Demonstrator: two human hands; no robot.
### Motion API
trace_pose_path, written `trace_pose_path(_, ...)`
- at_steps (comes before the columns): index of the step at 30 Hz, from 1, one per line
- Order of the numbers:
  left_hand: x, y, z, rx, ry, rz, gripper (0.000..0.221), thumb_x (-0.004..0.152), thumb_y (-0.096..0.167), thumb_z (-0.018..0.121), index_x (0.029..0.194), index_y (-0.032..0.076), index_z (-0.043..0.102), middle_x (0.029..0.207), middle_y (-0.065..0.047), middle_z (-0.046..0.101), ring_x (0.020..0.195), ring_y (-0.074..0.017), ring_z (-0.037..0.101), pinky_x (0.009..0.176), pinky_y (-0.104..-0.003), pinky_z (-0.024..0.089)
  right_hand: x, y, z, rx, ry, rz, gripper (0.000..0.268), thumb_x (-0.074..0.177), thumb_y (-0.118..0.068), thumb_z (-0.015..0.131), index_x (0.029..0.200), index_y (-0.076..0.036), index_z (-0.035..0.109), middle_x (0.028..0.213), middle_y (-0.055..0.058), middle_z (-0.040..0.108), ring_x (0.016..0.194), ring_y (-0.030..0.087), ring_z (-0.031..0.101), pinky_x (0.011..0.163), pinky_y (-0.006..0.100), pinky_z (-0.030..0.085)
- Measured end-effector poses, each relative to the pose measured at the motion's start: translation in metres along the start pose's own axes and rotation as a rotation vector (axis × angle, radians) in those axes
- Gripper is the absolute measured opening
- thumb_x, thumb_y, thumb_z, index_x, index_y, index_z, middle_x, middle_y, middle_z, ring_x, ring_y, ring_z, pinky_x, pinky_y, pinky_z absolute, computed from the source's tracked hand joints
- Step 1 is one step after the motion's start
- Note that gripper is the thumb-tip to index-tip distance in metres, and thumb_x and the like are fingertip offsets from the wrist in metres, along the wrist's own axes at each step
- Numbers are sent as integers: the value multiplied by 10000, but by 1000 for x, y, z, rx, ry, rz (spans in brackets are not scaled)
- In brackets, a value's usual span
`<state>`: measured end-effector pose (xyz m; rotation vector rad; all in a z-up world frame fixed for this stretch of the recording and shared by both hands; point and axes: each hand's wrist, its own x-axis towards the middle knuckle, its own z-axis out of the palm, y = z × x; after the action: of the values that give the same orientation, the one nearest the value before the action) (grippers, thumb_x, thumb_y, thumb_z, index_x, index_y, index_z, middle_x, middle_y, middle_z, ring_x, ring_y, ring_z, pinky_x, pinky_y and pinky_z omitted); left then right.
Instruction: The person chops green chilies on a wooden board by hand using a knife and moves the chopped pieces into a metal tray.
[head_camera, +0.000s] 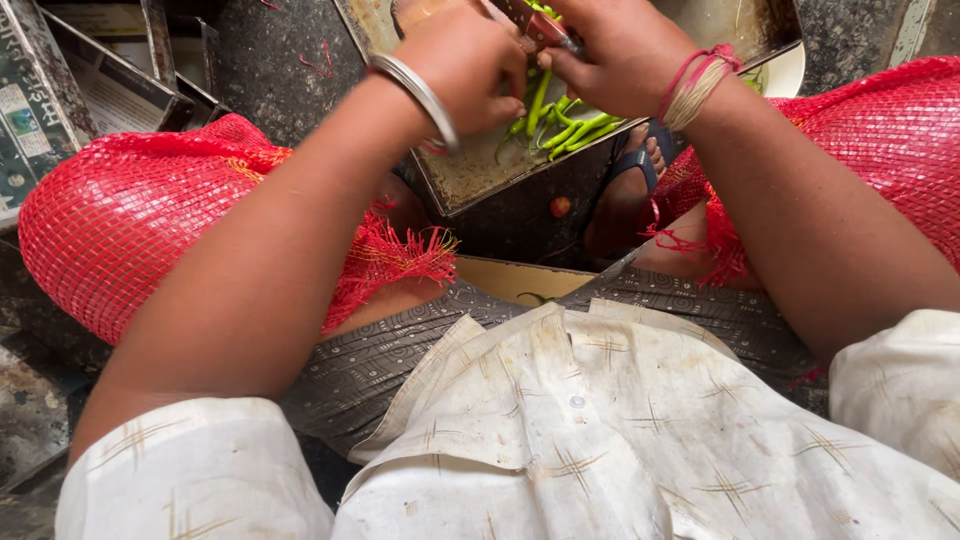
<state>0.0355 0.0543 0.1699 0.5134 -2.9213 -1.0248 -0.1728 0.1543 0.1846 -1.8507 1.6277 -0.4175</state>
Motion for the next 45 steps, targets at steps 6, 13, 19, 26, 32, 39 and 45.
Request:
trace_pose_path(6,14,18,31,135,-72,-42,250,777,283,819,1023,238,811,947,-164,737,892,-375,717,821,-489,566,-5,12,-9,-141,136,-89,189,1124,-197,673,1227,-42,703,853,129,710,678,220,698,587,354,522)
trace_pose_path(13,21,19,59,229,-253,-86,161,848,206,731,943,92,791,999,-220,737,941,-398,727,808,-492,591,-16,28,-13,64,166,-141,199,1129,-86,549,1063,-8,720,807,64,709,745,122,712,643,292,553)
trace_pose_path(19,24,22,37,338,-206,-49,111,856,149,720,892,95,810,922,-237,739,854,-396,735,760,-468,593,-21,32,-16,226,124,-147,72,1075,-25,562,1104,16,614,915,89,668,764,149,695,717,298,549)
trace_pose_path(26,-13,25,-45,-168,-531,16,184,709,126,785,866,210,831,754,-9,788,673,-192,759,634,-369,582,-38,23,-6,117,157,-363,268,911,84,569,1165,8,530,961,84,642,894,190,688,861,316,574)
trace_pose_path(32,-3,23,-29,-96,-617,110,191,676,196,867,863,231,846,770,16,778,700,-145,731,657,-343,558,-47,32,21,129,44,-177,329,831,73,661,1113,-6,511,857,67,607,833,157,641,808,327,533)
trace_pose_path(39,1,18,-23,-5,-595,54,217,694,201,863,902,261,857,760,0,775,697,-179,718,656,-363,545,-53,73,26,105,44,50,197,902,19,747,1023,-8,593,844,65,670,761,128,657,720,300,552)
trace_pose_path(45,2,15,-13,7,-586,55,218,699,205,863,909,265,850,777,-5,774,720,-188,721,677,-378,552,-53,89,7,101,56,23,180,936,31,712,1064,7,587,941,76,716,872,119,709,793,280,569)
